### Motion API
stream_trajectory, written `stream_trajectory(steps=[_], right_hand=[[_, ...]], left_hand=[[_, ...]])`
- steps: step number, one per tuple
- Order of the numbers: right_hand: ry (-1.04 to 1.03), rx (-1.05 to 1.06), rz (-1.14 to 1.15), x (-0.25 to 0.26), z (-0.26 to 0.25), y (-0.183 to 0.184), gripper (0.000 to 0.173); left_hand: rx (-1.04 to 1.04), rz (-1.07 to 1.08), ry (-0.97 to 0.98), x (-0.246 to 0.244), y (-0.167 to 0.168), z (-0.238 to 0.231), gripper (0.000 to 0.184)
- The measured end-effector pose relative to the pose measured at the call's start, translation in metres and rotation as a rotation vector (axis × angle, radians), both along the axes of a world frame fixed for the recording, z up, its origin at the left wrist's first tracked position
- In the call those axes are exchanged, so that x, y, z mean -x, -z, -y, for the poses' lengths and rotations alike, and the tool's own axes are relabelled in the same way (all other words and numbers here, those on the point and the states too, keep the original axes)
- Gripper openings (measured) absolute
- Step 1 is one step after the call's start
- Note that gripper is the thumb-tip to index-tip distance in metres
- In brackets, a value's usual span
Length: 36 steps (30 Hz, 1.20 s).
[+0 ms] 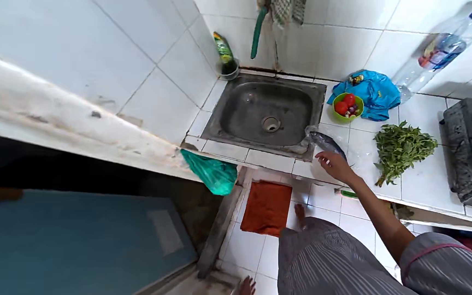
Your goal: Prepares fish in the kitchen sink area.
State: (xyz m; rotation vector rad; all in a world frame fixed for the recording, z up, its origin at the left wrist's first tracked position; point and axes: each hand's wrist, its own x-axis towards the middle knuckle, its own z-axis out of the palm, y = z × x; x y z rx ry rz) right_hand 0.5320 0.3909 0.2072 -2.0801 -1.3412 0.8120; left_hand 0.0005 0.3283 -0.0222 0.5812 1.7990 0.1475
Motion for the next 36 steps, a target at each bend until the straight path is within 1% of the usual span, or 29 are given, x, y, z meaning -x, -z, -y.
stream_trajectory(steps=[1, 3, 6, 10, 12, 14, 17, 20, 22, 24, 25, 28, 29, 30, 31, 33, 36], right_hand=[[0.026, -0.009, 0.033, -0.009, -0.002, 0.0, 0.031], [0.09, -0.009, 0.078, -0.025, -0.007, -0.003, 0.029], [0.225, -0.002, 0.13, -0.044, -0.005, -0.003, 0.029], [0.394, 0.108, 0.151, -0.064, 0.015, 0.001, 0.031], [0.455, 0.168, 0.156, -0.069, 0.022, 0.001, 0.033], [0.521, 0.208, 0.158, -0.066, 0.024, 0.0, 0.034], [0.614, 0.199, 0.166, -0.054, 0.016, 0.0, 0.034], [0.651, 0.22, 0.134, -0.042, -0.007, -0.001, 0.034], [0.654, 0.247, 0.112, -0.039, -0.027, -0.004, 0.035], [0.658, 0.29, 0.102, -0.036, -0.042, -0.004, 0.038], [0.665, 0.319, 0.108, -0.033, -0.047, -0.002, 0.043], [0.696, 0.387, 0.125, -0.024, -0.05, 0.01, 0.071], [0.711, 0.406, 0.126, -0.019, -0.049, 0.015, 0.077], [0.732, 0.411, 0.126, -0.015, -0.047, 0.019, 0.08], [0.756, 0.407, 0.128, -0.011, -0.049, 0.02, 0.079], [0.81, 0.409, 0.122, -0.004, -0.055, 0.016, 0.071], [0.87, 0.517, 0.08, 0.009, -0.067, 0.006, 0.062]], left_hand=[[-0.069, 0.02, -0.003, -0.009, 0.007, -0.021, 0.047], [-0.152, 0.082, 0.015, -0.041, 0.001, -0.067, 0.047], [-0.252, 0.14, 0.154, -0.095, -0.025, -0.131, 0.045], [-0.313, 0.198, 0.429, -0.153, -0.069, -0.206, 0.04], [-0.404, 0.198, 0.518, -0.175, -0.088, -0.244, 0.036], [-0.537, 0.189, 0.572, -0.19, -0.106, -0.281, 0.032], [-0.688, 0.206, 0.654, -0.207, -0.139, -0.341, 0.032], [-0.788, 0.235, 0.677, -0.22, -0.168, -0.391, 0.032], [-0.85, 0.267, 0.699, -0.227, -0.18, -0.417, 0.031], [-0.86, 0.312, 0.749, -0.237, -0.189, -0.437, 0.031], [-0.855, 0.336, 0.785, -0.244, -0.192, -0.445, 0.031], [-0.822, 0.416, 0.942, -0.27, -0.195, -0.452, 0.033], [-0.789, 0.44, 0.996, -0.281, -0.197, -0.449, 0.034], [-0.759, 0.458, 1.042, -0.291, -0.2, -0.445, 0.033], [-0.728, 0.483, 1.074, -0.303, -0.204, -0.441, 0.033], [-0.695, 0.537, 1.127, -0.327, -0.208, -0.432, 0.031], [-0.642, 0.605, 1.194, -0.351, -0.208, -0.416, 0.03]])
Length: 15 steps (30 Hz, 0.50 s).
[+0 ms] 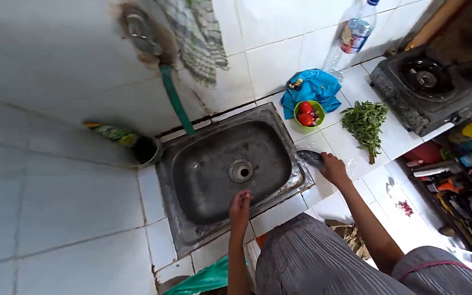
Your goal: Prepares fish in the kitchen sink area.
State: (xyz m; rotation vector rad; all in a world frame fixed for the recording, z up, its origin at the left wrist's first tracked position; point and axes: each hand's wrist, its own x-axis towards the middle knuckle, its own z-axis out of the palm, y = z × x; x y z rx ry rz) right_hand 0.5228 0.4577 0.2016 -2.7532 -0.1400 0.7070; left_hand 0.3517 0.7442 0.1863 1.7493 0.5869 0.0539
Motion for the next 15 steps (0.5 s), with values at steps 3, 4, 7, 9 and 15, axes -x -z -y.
stream_trajectory(steps=[3, 4, 7, 9, 15], right_hand=[[0.065, 0.042, -0.073, 0.01, -0.012, -0.009, 0.061], [0.088, 0.034, -0.094, 0.015, -0.013, -0.011, 0.061], [0.147, -0.049, -0.107, 0.02, -0.007, -0.011, 0.059], [0.187, -0.167, -0.072, 0.018, 0.003, -0.01, 0.054], [0.402, -0.466, 0.08, -0.006, 0.049, 0.006, 0.039]], left_hand=[[0.033, 0.015, 0.088, -0.019, -0.005, 0.012, 0.031], [0.04, 0.024, 0.131, -0.024, -0.008, 0.015, 0.031], [0.052, 0.042, 0.266, -0.042, -0.029, 0.018, 0.029], [0.056, 0.118, 0.335, -0.054, -0.053, 0.016, 0.029], [-0.021, 0.435, 0.424, -0.084, -0.117, 0.002, 0.026]])
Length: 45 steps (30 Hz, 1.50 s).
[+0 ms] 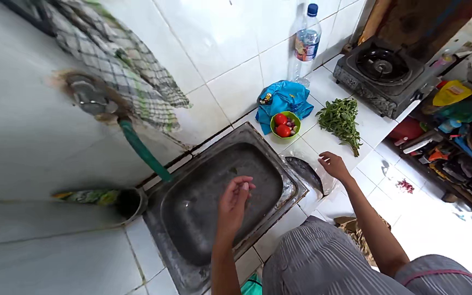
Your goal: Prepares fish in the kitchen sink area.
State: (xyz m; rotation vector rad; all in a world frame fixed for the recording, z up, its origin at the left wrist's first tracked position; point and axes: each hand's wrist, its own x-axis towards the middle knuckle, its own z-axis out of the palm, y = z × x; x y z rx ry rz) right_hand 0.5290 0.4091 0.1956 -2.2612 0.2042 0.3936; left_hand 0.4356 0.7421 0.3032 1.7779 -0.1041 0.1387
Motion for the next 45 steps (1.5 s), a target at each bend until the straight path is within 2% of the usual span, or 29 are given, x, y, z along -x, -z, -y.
stream_trajectory(steps=[3, 6, 8, 11, 15, 19, 21, 23, 25, 27, 29, 31, 35, 42, 45], right_hand=[[0.193, 0.061, 0.024, -0.008, 0.033, 0.005, 0.043], [0.401, 0.21, 0.055, -0.01, 0.071, 0.005, 0.05], [0.468, 0.287, 0.038, -0.014, 0.089, 0.008, 0.054], [0.45, 0.352, -0.079, -0.023, 0.101, 0.015, 0.057], [0.377, 0.412, -0.149, -0.041, 0.104, 0.023, 0.033], [0.405, 0.377, 0.002, -0.068, 0.097, 0.02, 0.035], [0.446, 0.352, 0.091, -0.079, 0.082, 0.008, 0.044], [0.392, 0.336, 0.208, -0.084, 0.058, -0.005, 0.045], [0.259, 0.261, 0.246, -0.084, 0.022, -0.012, 0.04], [0.18, 0.018, 0.134, -0.087, -0.021, -0.004, 0.041], [0.231, -0.352, -0.069, -0.099, -0.057, 0.018, 0.048], [0.339, -0.579, -0.222, -0.11, -0.084, 0.013, 0.053], [0.449, -0.625, -0.24, -0.133, -0.108, 0.005, 0.053], [0.489, -0.885, -0.341, -0.171, -0.124, -0.005, 0.052], [0.434, -0.939, -0.361, -0.172, -0.125, -0.001, 0.053]], left_hand=[[0.027, 0.006, 0.013, -0.002, -0.005, 0.0, 0.025], [0.092, -0.051, 0.033, 0.005, 0.014, 0.003, 0.026], [0.117, -0.129, 0.039, 0.015, 0.029, 0.004, 0.026], [0.1, -0.251, 0.016, 0.031, 0.044, 0.002, 0.027], [0.091, -0.319, -0.058, 0.042, 0.057, -0.011, 0.028], [0.086, -0.294, -0.119, 0.044, 0.057, -0.023, 0.027], [0.081, -0.263, -0.139, 0.044, 0.054, -0.026, 0.026], [0.076, -0.246, -0.158, 0.043, 0.053, -0.028, 0.027], [0.084, -0.241, -0.173, 0.043, 0.055, -0.028, 0.027], [0.085, -0.241, -0.171, 0.043, 0.056, -0.026, 0.027], [0.085, -0.252, -0.159, 0.043, 0.055, -0.023, 0.028], [0.09, -0.257, -0.161, 0.044, 0.052, -0.022, 0.028], [0.122, -0.247, -0.194, 0.05, 0.052, -0.022, 0.026], [0.114, -0.244, -0.218, 0.048, 0.054, -0.027, 0.026], [0.106, -0.229, -0.212, 0.044, 0.05, -0.026, 0.025]])
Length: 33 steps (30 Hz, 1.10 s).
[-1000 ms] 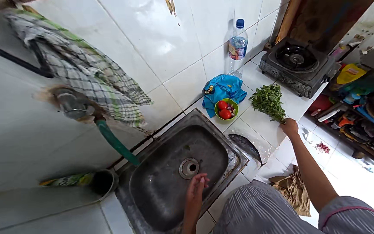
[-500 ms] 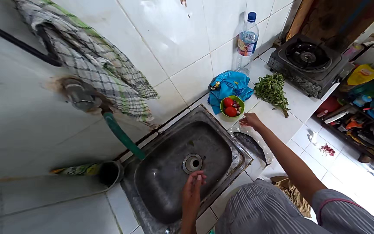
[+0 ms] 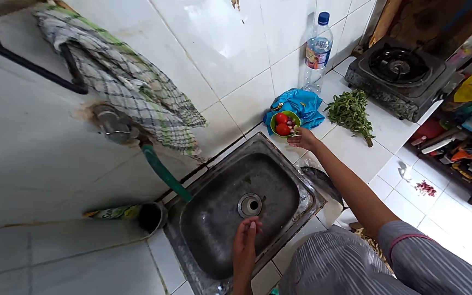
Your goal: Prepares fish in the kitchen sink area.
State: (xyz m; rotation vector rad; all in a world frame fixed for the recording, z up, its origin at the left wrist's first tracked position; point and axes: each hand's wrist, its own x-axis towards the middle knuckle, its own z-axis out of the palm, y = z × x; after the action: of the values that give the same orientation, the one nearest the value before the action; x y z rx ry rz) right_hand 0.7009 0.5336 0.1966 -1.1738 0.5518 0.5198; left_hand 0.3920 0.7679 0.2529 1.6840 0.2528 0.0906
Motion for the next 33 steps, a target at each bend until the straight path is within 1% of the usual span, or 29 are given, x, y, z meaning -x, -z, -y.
stream_trajectory(steps=[2, 5, 8, 11, 13, 14, 17, 21, 24, 26, 27, 29, 31, 33], right_hand=[[-0.077, 0.025, 0.02, 0.009, 0.004, -0.001, 0.054], [-0.223, 0.214, 0.085, 0.035, 0.015, -0.011, 0.05], [-0.361, 0.443, 0.27, 0.073, 0.043, -0.014, 0.04], [-0.453, 0.698, 0.513, 0.116, 0.074, -0.002, 0.03], [-0.508, 0.856, 0.625, 0.145, 0.086, -0.004, 0.026], [-0.529, 0.917, 0.63, 0.156, 0.089, -0.002, 0.026], [-0.578, 1.025, 0.498, 0.178, 0.086, 0.003, 0.034], [-0.596, 1.103, 0.357, 0.192, 0.075, 0.008, 0.05], [-0.595, 1.104, 0.353, 0.192, 0.075, 0.013, 0.054], [-0.641, 1.065, 0.358, 0.185, 0.082, 0.018, 0.056], [-0.675, 1.036, 0.366, 0.18, 0.087, 0.021, 0.056], [-0.682, 0.957, 0.4, 0.173, 0.096, 0.023, 0.049], [-0.62, 0.891, 0.413, 0.17, 0.1, 0.02, 0.039], [-0.579, 0.879, 0.401, 0.17, 0.103, 0.013, 0.034]], left_hand=[[-0.008, 0.028, 0.011, -0.002, -0.002, 0.002, 0.025], [0.006, 0.051, 0.033, -0.003, -0.002, 0.006, 0.025], [0.029, 0.004, 0.063, -0.003, 0.002, 0.012, 0.025], [0.041, -0.066, 0.117, -0.006, 0.014, 0.023, 0.027], [0.039, -0.109, 0.169, -0.011, 0.017, 0.031, 0.028], [0.042, -0.118, 0.195, -0.014, 0.019, 0.035, 0.028], [0.049, -0.082, 0.262, -0.024, 0.023, 0.045, 0.028], [0.022, -0.067, 0.308, -0.034, 0.02, 0.055, 0.028], [0.013, -0.056, 0.313, -0.035, 0.018, 0.058, 0.027], [0.002, -0.081, 0.314, -0.036, 0.018, 0.06, 0.028], [-0.013, -0.111, 0.312, -0.039, 0.019, 0.061, 0.029], [-0.068, -0.212, 0.329, -0.048, 0.025, 0.063, 0.03], [-0.142, -0.312, 0.372, -0.064, 0.034, 0.069, 0.035], [-0.218, -0.373, 0.413, -0.085, 0.045, 0.079, 0.041]])
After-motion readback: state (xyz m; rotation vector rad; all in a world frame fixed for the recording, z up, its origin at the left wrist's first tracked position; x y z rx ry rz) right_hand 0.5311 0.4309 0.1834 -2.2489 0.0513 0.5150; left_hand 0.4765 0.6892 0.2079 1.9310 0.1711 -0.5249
